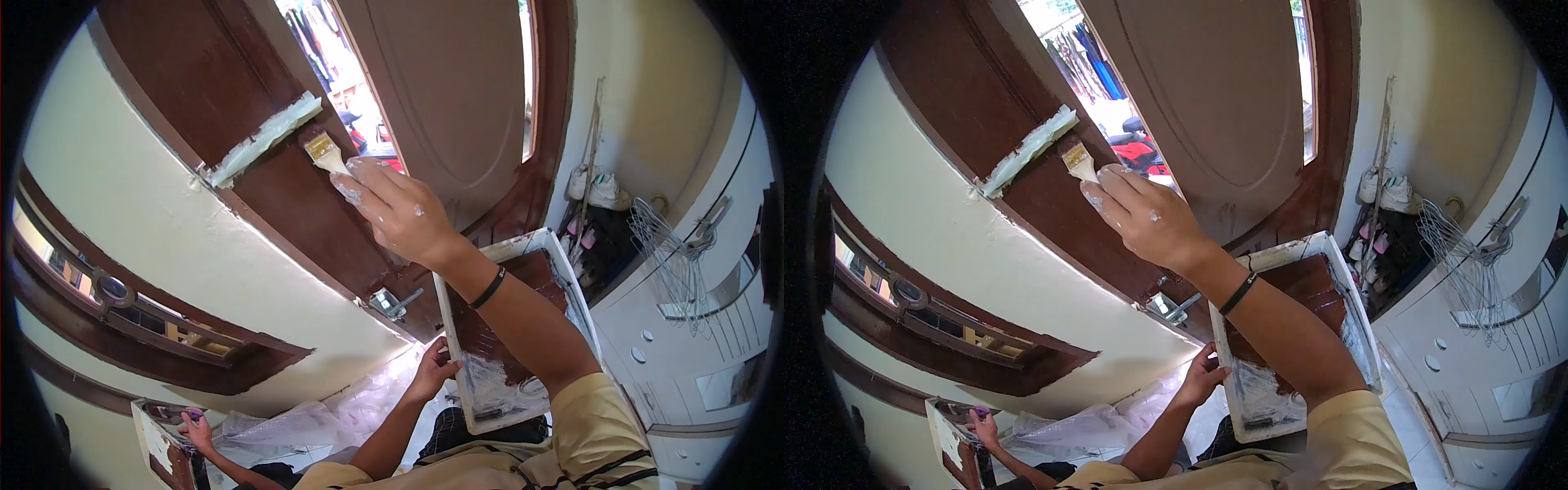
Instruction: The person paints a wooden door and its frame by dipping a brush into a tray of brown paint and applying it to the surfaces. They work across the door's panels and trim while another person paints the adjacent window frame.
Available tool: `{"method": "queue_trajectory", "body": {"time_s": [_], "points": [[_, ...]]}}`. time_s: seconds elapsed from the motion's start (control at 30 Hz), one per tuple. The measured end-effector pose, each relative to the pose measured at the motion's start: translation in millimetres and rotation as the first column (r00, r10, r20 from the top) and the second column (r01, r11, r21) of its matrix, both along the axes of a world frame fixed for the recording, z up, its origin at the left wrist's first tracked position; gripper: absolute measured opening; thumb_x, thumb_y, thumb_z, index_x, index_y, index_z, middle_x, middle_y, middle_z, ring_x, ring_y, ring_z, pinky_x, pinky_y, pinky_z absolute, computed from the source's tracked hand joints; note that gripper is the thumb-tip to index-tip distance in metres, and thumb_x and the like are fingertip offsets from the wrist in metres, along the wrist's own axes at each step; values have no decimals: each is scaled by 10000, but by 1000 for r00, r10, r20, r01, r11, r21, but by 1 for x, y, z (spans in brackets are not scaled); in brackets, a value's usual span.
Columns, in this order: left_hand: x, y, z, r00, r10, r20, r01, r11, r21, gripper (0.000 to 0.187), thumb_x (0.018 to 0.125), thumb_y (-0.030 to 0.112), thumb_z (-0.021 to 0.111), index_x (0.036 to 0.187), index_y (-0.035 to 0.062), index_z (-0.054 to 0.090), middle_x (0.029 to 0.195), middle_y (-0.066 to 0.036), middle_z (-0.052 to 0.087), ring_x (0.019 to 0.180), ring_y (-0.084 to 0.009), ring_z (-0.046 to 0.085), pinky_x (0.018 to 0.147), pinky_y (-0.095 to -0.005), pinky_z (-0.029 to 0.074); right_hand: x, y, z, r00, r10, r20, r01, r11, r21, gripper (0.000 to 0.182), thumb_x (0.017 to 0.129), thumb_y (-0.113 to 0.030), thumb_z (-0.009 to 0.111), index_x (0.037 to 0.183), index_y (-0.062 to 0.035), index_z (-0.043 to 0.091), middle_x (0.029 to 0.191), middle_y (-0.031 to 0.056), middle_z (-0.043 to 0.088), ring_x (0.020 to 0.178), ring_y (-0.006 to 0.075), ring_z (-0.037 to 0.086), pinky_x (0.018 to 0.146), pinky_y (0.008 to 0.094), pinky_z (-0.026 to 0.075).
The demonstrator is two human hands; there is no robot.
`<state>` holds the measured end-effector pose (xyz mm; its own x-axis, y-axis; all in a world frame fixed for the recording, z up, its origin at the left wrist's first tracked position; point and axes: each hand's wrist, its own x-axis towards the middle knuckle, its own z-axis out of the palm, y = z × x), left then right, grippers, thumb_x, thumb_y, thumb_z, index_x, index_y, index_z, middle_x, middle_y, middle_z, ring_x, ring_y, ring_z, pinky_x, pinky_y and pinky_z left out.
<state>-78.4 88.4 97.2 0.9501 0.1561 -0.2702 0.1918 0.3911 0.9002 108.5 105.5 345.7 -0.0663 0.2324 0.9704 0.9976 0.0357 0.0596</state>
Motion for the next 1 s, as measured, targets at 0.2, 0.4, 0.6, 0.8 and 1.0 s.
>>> {"method": "queue_trajectory", "body": {"time_s": [0.2, 0.4, 0.6, 0.8, 1.0], "points": [[1, -2, 0, 1000, 22, 7, -22, 1000, -11, 402, 842, 70, 637, 1202, 62, 459, 1011, -82, 633, 838, -162, 614, 700, -309, 506, -5, -23, -60, 998, -51, 33, 57, 974, -219, 293, 747, -40, 588, 1035, 2, 619, 930, 88, 576, 904, 230, 593, 728, 310, 516], [1, -4, -4, 999, 40, 27, -39, 998, -44, 397, 836, 74, 644, 1190, 54, 465, 991, -73, 630, 844, -159, 607, 706, -312, 503, -7, -25, -64, 983, 54, -176, -111, 937, -332, 270, 707, 0, 596, 975, -2, 617, 828, 75, 539, 790, 230, 573, 668, 332, 499], [0, -5, -5, 999, 42, 28, -41, 998, -52, 388, 834, 70, 643, 1182, 58, 469, 986, -68, 628, 849, -160, 607, 711, -312, 506, -6, -8, 8, 997, 55, -52, -59, 995, -74, 258, 766, -26, 610, 1023, -6, 623, 893, 91, 554, 866, 244, 575, 681, 335, 500], [3, -3, -4, 999, 34, 23, -33, 999, -40, 385, 835, 63, 641, 1179, 60, 469, 983, -73, 627, 861, -165, 606, 719, -320, 512, -12, 3, -6, 990, -71, 120, 75, 997, -36, 271, 781, -51, 616, 1033, 48, 615, 903, 121, 567, 901, 244, 585, 721, 322, 514], [4, -3, -10, 999, -15, 47, 16, 999, -32, 425, 818, 72, 649, 1200, 75, 462, 1008, -87, 624, 896, -188, 614, 749, -342, 515, -31, -9, -91, 997, -70, 12, 70, 937, -342, 315, 745, -31, 648, 1029, 93, 594, 952, 189, 591, 850, 304, 621, 711, 351, 533]]}}
